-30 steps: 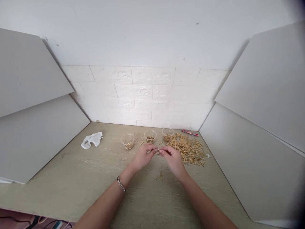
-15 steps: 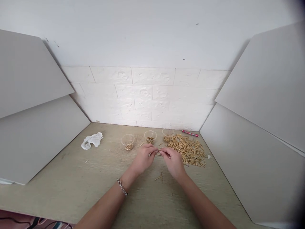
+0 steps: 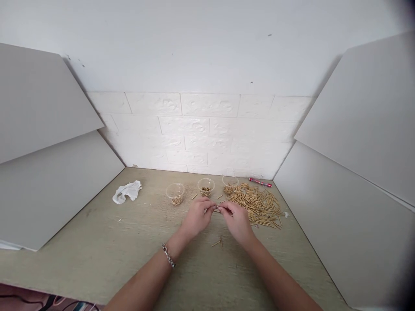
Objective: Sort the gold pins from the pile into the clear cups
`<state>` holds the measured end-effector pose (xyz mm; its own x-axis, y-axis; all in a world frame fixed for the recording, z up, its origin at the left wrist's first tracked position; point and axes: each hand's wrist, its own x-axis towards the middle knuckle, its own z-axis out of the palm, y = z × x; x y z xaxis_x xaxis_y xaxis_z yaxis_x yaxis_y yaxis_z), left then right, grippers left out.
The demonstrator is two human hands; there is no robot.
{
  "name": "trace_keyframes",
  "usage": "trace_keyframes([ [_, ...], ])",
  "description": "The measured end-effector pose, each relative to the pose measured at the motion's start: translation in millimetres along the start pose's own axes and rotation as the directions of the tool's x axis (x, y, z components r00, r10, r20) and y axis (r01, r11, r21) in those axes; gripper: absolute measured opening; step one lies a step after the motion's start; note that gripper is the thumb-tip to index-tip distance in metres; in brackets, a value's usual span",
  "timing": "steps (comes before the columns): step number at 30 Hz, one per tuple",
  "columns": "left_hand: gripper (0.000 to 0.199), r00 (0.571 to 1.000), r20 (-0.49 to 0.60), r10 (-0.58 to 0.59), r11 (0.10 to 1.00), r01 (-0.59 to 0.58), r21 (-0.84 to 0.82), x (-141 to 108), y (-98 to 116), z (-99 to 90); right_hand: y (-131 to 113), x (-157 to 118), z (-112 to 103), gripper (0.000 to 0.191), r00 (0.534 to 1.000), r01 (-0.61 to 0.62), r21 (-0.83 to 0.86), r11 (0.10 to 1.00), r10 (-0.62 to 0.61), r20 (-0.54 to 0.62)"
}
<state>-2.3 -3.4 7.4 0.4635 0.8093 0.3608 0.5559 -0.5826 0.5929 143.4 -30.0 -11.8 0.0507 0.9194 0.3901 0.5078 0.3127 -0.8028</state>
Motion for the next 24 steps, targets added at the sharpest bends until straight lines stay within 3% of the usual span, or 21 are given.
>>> trace_keyframes([
  [12,0.028,1.000,0.007,-0.017,0.998,0.018,-0.063,1.7,0.8,-2.9,-1.5,-0.9,-0.5,0.019,0.999,-0.031,0.019,0.999,0.031,-0.029],
  [24,0.030,0.999,0.033,0.042,0.997,-0.040,-0.060,-0.3,3.6,-2.9,-0.8,-2.8,-4.2,0.030,0.991,0.129,-0.216,0.968,-0.120,0.052],
])
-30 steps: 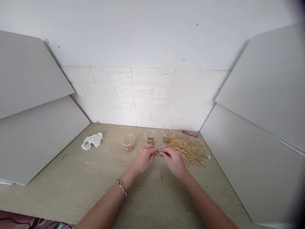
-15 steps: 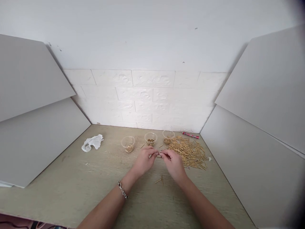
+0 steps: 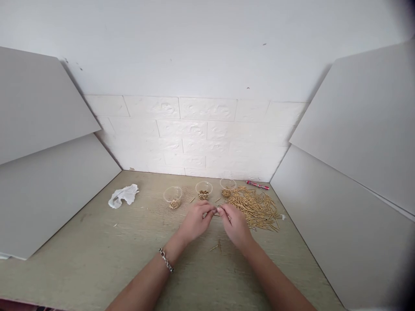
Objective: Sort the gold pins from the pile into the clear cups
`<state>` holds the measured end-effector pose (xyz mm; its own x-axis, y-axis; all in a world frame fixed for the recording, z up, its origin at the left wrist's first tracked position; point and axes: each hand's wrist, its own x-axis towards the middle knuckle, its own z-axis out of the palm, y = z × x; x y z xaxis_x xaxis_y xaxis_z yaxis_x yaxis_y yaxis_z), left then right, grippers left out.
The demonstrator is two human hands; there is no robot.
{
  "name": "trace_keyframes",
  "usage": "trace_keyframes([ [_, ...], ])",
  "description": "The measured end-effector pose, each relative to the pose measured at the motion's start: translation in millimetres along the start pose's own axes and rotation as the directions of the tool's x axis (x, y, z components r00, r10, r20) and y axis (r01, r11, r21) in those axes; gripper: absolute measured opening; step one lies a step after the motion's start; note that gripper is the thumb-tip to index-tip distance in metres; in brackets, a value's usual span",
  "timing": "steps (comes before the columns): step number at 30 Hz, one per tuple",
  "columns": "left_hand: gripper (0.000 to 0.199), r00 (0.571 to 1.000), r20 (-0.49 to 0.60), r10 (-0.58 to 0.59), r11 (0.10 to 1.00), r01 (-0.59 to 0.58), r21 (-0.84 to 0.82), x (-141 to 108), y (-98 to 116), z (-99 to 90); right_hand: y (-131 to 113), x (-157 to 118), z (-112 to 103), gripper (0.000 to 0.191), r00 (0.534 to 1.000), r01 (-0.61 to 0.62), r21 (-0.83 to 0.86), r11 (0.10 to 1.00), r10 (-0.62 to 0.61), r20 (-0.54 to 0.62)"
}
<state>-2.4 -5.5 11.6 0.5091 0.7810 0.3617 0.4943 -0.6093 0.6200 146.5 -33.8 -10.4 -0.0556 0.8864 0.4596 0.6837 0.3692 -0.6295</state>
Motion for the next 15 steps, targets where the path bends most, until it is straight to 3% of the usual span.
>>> trace_keyframes([
  [8,0.025,0.995,-0.027,-0.097,0.989,0.094,-0.111,2.2,-2.2,2.8,-2.1,2.9,2.1,0.020,0.998,-0.049,0.165,0.985,0.054,-0.021],
  [15,0.026,0.995,-0.023,-0.098,0.985,0.094,-0.145,4.2,-4.4,1.4,-3.6,4.3,5.7,0.020,0.966,-0.244,0.459,0.854,0.256,0.037],
])
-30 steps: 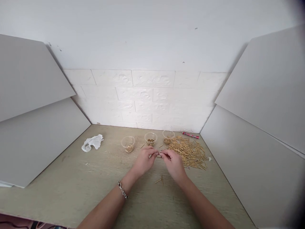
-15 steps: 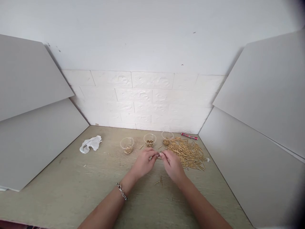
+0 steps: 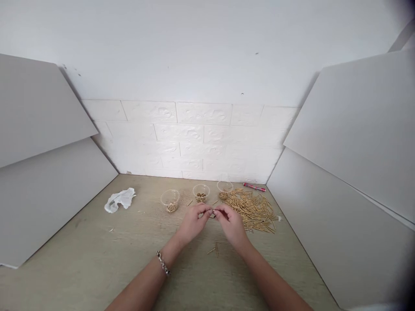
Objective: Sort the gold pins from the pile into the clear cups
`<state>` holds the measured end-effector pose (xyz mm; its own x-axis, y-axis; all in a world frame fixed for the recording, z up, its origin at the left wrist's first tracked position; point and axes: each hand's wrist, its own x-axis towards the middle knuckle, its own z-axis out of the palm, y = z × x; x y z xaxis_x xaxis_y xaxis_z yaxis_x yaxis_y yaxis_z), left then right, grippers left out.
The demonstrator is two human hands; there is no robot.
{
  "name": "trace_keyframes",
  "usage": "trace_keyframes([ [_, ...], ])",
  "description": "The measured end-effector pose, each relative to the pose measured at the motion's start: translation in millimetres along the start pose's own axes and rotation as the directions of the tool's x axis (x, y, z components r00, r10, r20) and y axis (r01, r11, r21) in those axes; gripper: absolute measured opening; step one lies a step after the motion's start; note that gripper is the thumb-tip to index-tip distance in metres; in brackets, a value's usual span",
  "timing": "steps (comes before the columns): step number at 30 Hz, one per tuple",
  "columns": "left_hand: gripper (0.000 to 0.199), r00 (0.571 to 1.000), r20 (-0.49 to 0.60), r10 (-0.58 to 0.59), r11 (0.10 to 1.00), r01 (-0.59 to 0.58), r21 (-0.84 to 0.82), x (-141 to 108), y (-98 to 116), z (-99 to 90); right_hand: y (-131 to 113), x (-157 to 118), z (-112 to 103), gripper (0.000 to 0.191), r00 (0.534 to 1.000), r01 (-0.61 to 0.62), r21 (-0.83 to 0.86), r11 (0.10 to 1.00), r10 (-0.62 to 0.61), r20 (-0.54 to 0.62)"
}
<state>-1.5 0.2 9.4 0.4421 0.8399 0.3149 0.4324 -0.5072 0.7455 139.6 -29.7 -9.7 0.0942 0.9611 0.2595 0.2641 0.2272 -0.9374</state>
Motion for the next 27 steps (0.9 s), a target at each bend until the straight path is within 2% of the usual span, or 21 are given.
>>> trace_keyframes([
  [11,0.030,0.998,0.047,-0.036,0.993,0.041,-0.111,1.9,-3.1,-3.1,-2.2,-0.3,4.2,0.025,0.998,-0.042,0.253,0.967,0.054,-0.040],
  [20,0.026,0.998,0.053,-0.031,0.989,0.038,-0.143,1.0,-0.4,-4.5,-3.2,0.2,1.5,0.026,0.999,-0.041,0.227,0.973,0.045,-0.013],
  [27,0.028,0.995,0.084,-0.056,0.969,0.075,-0.236,1.6,5.3,-8.1,-0.5,0.4,3.0,0.030,0.995,-0.105,0.326,0.940,0.100,0.031],
])
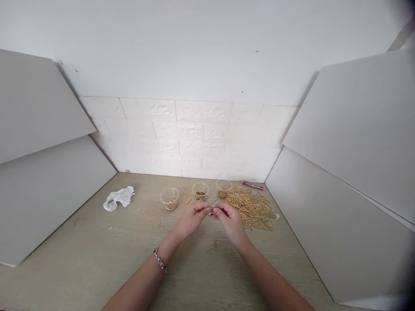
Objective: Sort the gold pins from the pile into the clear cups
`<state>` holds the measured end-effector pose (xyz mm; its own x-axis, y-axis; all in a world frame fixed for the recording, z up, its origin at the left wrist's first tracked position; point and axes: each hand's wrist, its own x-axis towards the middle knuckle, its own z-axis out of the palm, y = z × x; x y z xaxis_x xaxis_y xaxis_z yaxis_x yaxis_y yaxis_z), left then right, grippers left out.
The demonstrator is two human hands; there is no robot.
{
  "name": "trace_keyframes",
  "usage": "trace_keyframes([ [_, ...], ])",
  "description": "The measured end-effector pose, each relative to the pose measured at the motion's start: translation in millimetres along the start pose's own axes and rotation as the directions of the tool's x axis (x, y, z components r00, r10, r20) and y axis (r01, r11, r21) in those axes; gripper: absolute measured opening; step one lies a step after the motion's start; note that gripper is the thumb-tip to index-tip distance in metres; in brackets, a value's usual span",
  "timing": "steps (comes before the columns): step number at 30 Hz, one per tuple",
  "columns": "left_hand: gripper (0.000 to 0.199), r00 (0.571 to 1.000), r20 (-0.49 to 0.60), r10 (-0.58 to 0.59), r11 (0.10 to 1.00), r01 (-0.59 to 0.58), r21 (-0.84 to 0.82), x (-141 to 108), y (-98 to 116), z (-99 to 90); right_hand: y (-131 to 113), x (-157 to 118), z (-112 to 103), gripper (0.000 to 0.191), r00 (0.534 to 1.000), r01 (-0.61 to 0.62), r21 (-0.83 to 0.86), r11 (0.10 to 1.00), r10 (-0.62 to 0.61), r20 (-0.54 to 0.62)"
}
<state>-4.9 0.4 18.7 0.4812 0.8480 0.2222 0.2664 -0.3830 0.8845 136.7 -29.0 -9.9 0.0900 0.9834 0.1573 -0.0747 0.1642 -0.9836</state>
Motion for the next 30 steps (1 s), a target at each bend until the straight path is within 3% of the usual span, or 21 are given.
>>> trace_keyframes([
  [9,0.026,0.998,0.006,-0.060,0.989,0.060,-0.138,-0.3,-0.9,1.9,0.7,0.2,1.4,0.030,1.000,-0.025,0.072,0.997,0.026,-0.015],
  [19,0.028,0.996,-0.011,0.084,0.978,-0.080,0.194,-0.9,1.7,-2.3,0.5,-0.7,1.7,0.027,1.000,-0.003,-0.009,1.000,0.003,-0.017],
  [24,0.028,0.994,0.000,0.105,0.966,-0.102,0.237,-1.4,-2.8,-1.5,-2.1,-1.5,-0.8,0.018,0.996,0.084,-0.207,0.975,-0.087,-0.004],
  [30,0.028,0.988,-0.008,0.155,0.919,-0.141,0.369,-3.6,-0.6,-0.3,-4.7,-2.3,-5.8,0.016,0.973,0.221,-0.502,0.836,-0.223,0.057],
])
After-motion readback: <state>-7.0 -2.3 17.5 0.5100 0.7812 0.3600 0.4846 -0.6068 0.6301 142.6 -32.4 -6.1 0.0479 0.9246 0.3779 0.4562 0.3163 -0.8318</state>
